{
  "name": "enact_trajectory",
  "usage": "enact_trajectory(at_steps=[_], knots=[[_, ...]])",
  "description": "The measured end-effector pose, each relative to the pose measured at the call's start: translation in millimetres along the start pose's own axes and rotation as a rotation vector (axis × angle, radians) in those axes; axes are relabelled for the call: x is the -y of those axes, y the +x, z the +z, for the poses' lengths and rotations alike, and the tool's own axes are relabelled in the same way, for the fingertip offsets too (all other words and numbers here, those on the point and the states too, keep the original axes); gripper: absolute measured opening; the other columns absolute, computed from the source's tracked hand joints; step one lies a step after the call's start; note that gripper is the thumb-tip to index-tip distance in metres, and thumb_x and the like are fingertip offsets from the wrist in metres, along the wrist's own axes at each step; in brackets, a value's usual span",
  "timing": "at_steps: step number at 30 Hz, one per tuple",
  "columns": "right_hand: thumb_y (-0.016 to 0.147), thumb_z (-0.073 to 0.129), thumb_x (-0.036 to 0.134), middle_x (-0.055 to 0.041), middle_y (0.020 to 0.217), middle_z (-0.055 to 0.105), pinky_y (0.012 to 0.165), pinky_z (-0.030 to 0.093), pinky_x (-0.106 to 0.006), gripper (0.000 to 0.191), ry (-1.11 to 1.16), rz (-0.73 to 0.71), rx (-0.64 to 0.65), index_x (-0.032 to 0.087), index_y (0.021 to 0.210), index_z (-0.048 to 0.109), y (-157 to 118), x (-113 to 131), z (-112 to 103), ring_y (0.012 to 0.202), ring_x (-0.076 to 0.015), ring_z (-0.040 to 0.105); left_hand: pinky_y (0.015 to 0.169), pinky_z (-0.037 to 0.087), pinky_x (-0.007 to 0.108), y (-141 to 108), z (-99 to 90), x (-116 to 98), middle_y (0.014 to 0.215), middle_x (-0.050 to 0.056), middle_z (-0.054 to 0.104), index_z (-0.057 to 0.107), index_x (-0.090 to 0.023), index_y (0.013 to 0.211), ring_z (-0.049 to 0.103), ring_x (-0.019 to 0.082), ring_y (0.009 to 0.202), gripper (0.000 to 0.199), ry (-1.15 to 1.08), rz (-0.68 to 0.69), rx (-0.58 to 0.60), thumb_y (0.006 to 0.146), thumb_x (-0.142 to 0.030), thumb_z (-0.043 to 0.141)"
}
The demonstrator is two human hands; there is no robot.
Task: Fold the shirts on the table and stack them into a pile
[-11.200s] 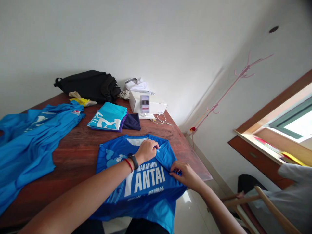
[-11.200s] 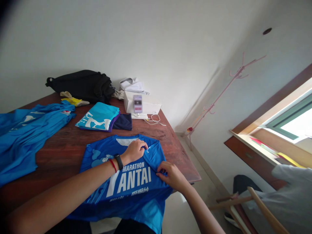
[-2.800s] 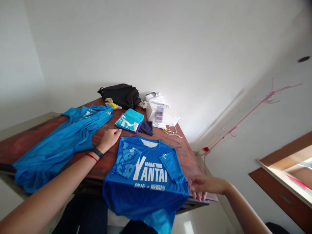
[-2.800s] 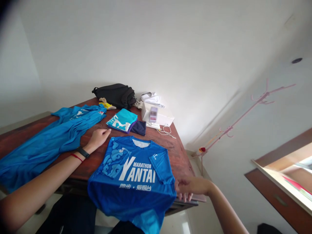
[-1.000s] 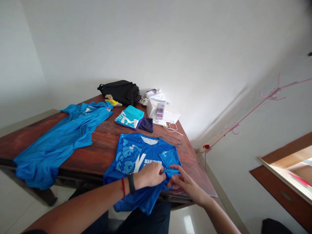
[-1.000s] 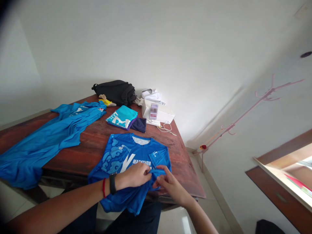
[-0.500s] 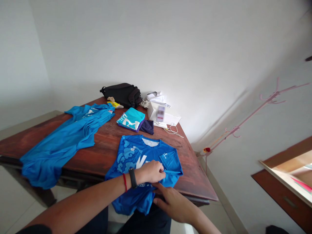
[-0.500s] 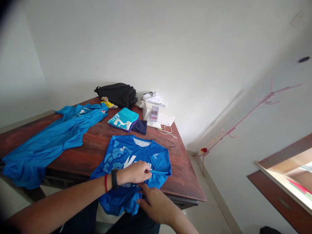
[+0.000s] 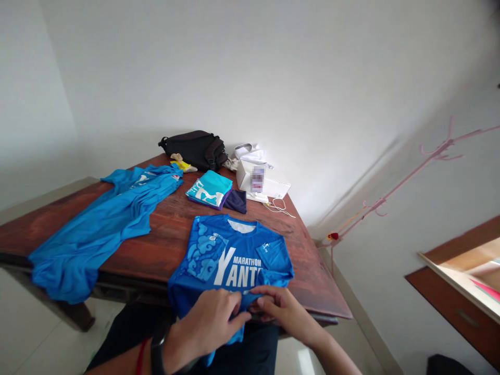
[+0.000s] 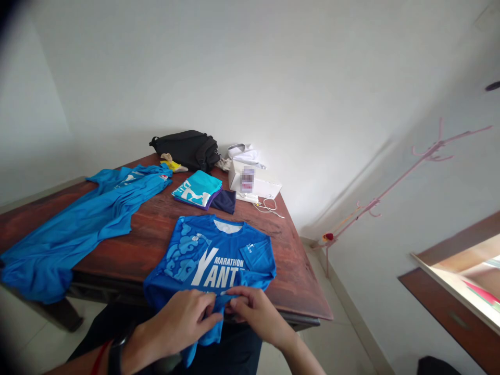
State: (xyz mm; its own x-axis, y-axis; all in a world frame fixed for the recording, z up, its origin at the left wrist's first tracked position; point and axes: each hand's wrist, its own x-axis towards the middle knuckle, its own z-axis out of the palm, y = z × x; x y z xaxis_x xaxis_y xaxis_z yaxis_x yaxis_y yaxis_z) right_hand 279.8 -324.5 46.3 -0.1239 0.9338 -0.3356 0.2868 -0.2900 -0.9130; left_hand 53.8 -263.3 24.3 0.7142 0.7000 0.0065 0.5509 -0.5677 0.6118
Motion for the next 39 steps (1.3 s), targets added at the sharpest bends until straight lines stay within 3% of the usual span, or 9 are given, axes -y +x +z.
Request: enact_trajectory(at_steps=[4,10,15,21,24,30,34,39], knots=[[0.076,0.075,0.073,-0.0128,0.114,0.076,0.090,0.057,-0.044,0.075,0.125,0.075,-0.011,0.018,0.127,0.069,6.9,1.9,1.8,0.113,-0.0335,0.072,0.072,0.047,0.033,-5.1,17.8,5.9,0.097,0.008,0.078,0.072,-0.025,0.103,0.073,0.031,0.090,0.040,0.082,-0.099,-0.021,0.089,-0.061,0.063],[0.084,0.072,0.067,-0.0120,0.117,0.076,0.097,0.055,-0.044,0.073,0.056,0.003,0.016,0.018,0.138,0.065,8.9,7.7,0.5,0.121,-0.0328,0.067,0.071,0.047,0.033,11.3,17.0,1.3,0.098,0.009,0.078,0.072,-0.025,0.105,0.074,0.029,0.090,0.027,0.082,-0.082,-0.067,0.099,-0.041,0.052],[0.085,0.073,0.062,-0.0088,0.103,0.079,0.095,0.056,-0.044,0.070,-0.043,-0.053,0.032,0.017,0.138,0.065,-0.8,5.2,1.2,0.105,-0.0300,0.072,0.066,0.043,0.029,2.1,7.7,-1.8,0.082,0.005,0.074,0.069,-0.023,0.087,0.070,0.023,0.078,0.020,0.024,-0.056,-0.098,0.096,-0.038,0.059],[0.086,0.075,0.037,-0.0084,0.107,0.080,0.085,0.058,-0.036,0.041,-0.323,-0.125,-0.062,0.021,0.125,0.075,-17.8,17.4,7.7,0.099,-0.0288,0.075,0.079,0.043,0.030,-15.3,-2.8,-12.6,0.099,0.007,0.071,0.066,-0.019,0.089,0.067,0.024,0.096,0.005,0.006,0.098,-0.158,0.090,-0.021,0.062],[0.088,0.071,0.031,-0.0064,0.105,0.081,0.086,0.057,-0.035,0.029,-0.459,-0.175,-0.099,0.024,0.115,0.080,-21.9,25.6,8.2,0.096,-0.0280,0.075,0.070,0.039,0.029,-16.6,-5.8,-17.2,0.089,0.004,0.072,0.065,-0.020,0.086,0.068,0.021,0.084,0.010,-0.060,0.124,-0.090,0.093,-0.025,0.059],[0.094,0.066,0.033,-0.0075,0.092,0.080,0.074,0.053,-0.029,0.023,-0.573,-0.269,-0.178,0.023,0.105,0.084,-23.9,33.1,3.5,0.083,-0.0242,0.074,0.058,0.027,0.030,-8.6,-15.1,-22.0,0.075,0.000,0.070,0.063,-0.023,0.084,0.064,0.017,0.068,0.018,-0.155,0.088,-0.032,0.095,-0.036,0.058],[0.094,0.066,0.034,-0.0058,0.080,0.069,0.066,0.045,-0.026,0.021,-0.677,-0.370,-0.275,0.025,0.099,0.084,-22.9,29.0,0.0,0.073,-0.0195,0.065,0.062,0.032,0.028,-6.4,-12.8,-17.3,0.082,-0.002,0.071,0.064,-0.024,0.094,0.065,0.017,0.075,0.009,-0.197,0.076,-0.061,0.091,-0.032,0.062],[0.092,0.069,0.028,-0.0037,0.083,0.062,0.067,0.043,-0.026,0.015,-0.675,-0.376,-0.301,0.027,0.097,0.084,-19.9,23.6,0.4,0.075,-0.0175,0.061,0.067,0.036,0.026,-6.1,-6.6,-8.5,0.085,-0.001,0.069,0.064,-0.022,0.093,0.064,0.017,0.078,0.006,-0.193,0.069,-0.080,0.088,-0.024,0.064]])
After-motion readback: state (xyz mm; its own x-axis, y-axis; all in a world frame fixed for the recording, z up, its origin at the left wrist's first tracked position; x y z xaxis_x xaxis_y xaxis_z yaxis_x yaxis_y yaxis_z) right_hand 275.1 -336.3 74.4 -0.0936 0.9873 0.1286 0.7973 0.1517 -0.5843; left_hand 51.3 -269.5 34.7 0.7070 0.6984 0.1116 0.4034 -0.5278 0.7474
